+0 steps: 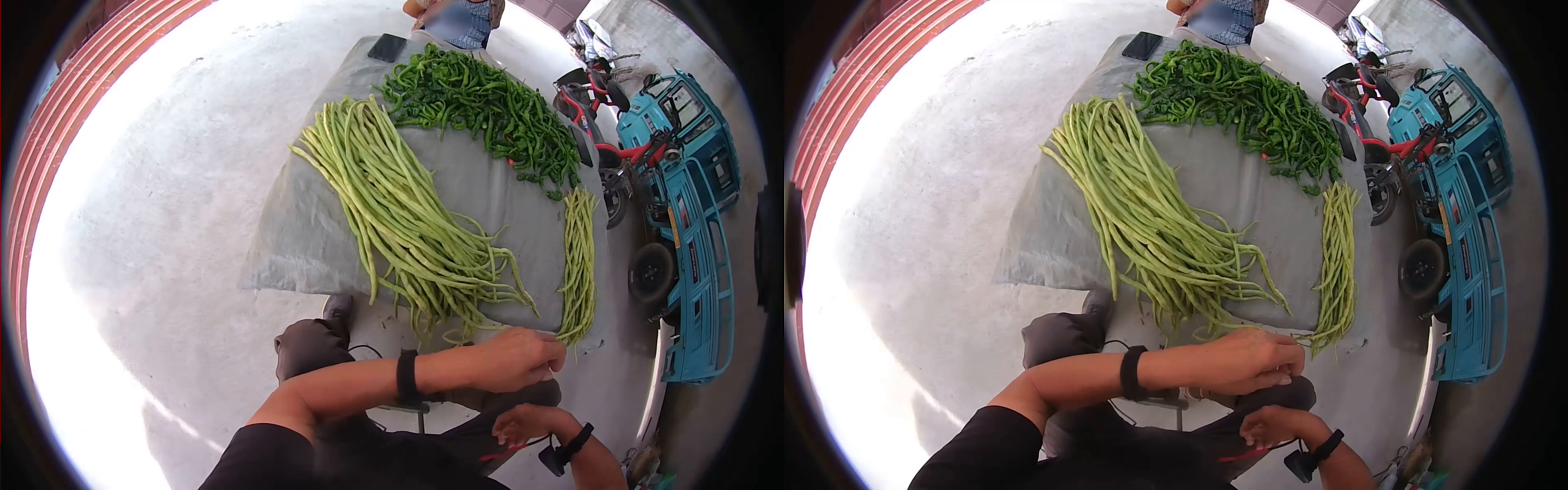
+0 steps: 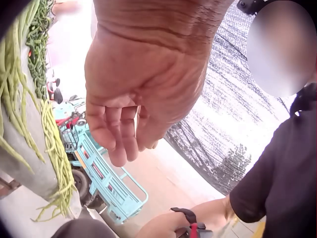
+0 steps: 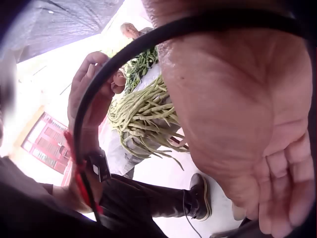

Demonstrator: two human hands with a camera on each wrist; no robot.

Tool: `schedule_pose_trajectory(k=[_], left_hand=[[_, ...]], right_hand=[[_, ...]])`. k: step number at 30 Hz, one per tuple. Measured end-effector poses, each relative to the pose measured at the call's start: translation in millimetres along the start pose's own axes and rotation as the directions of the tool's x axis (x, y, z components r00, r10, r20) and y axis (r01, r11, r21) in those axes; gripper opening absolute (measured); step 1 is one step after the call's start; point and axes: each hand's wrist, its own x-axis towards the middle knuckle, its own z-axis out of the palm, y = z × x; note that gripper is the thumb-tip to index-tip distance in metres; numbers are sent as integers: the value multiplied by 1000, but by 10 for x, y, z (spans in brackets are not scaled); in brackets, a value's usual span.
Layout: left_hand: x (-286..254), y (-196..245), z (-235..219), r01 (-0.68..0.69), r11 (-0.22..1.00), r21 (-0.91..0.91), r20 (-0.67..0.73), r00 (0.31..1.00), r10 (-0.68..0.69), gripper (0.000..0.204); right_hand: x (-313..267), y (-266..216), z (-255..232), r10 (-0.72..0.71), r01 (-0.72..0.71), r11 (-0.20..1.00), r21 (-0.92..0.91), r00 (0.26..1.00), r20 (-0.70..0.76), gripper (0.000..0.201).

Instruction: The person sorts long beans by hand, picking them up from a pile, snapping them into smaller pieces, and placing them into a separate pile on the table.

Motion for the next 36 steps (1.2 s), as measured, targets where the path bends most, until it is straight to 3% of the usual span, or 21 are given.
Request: schedule_pose_trajectory(k=[1,2,5,7,9,11,12,14,15,16,18,21,24,28,32,33,35,36], left_hand=[[43,-8,-92,3,1000,19,-40,999,-2,13],[87,-15,-184,5,999,39,-79,997,-2,13],[185,-7,-486,11,994,106,-171,985,7,11],[211,-39,-625,28,991,127,-273,962,8,10],[220,-13,-811,63,987,144,-348,938,-9,9],[207,-16,-997,172,979,109,-439,892,-108,8],[199,-16,-1088,224,971,87,-483,862,-156,8],[157,-67,-1274,206,977,-57,-649,736,-193,9],[129,-78,-1411,205,979,-18,-721,676,-154,9],[98,-85,-1549,206,978,21,-784,610,-111,10],[36,-139,-1767,338,923,186,-886,463,10,11],[-98,-232,-1954,700,538,469,-857,508,87,20],[-127,-464,-1867,774,362,519,-828,561,-12,29],[-92,-701,-1799,808,263,527,-832,553,-31,41],[-70,-717,-1883,828,419,373,-888,449,-95,41],[-74,-748,-1923,799,533,280,-912,394,-112,41],[-100,-818,-1994,683,726,79,-938,297,-177,41],[-85,-767,-2002,541,838,-63,-915,305,-266,41]], right_hand=[[-119,-103,-187,62,-69,991,-113,996,-67,21],[-250,-193,-355,35,-74,969,-235,986,-165,20],[-784,-714,-646,-204,3,895,-446,892,-403,15],[-992,-994,-734,-512,231,830,-508,677,-529,13],[-1114,-1280,-793,-677,272,730,-627,416,-607,15],[-1221,-1514,-880,-714,417,695,-586,301,-632,15],[-1225,-1605,-934,-723,487,667,-564,243,-646,15],[-1129,-1746,-1052,-750,680,525,-513,85,-656,14],[-1069,-1812,-1109,-746,758,437,-485,4,-666,14],[-989,-1885,-1169,-740,797,389,-463,-29,-672,13],[-779,-2007,-1309,-721,861,284,-421,-98,-686,12],[-424,-2063,-1497,-720,879,309,-363,-33,-693,13],[-237,-2058,-1522,-723,890,343,-302,45,-689,13],[-119,-2046,-1601,-728,912,312,-267,49,-684,13],[-161,-2084,-1619,-733,923,282,-264,30,-679,13],[-153,-2069,-1622,-734,927,270,-261,23,-678,13],[-160,-2016,-1627,-729,931,266,-251,24,-684,13],[-174,-1987,-1627,-724,930,272,-245,30,-690,13]])
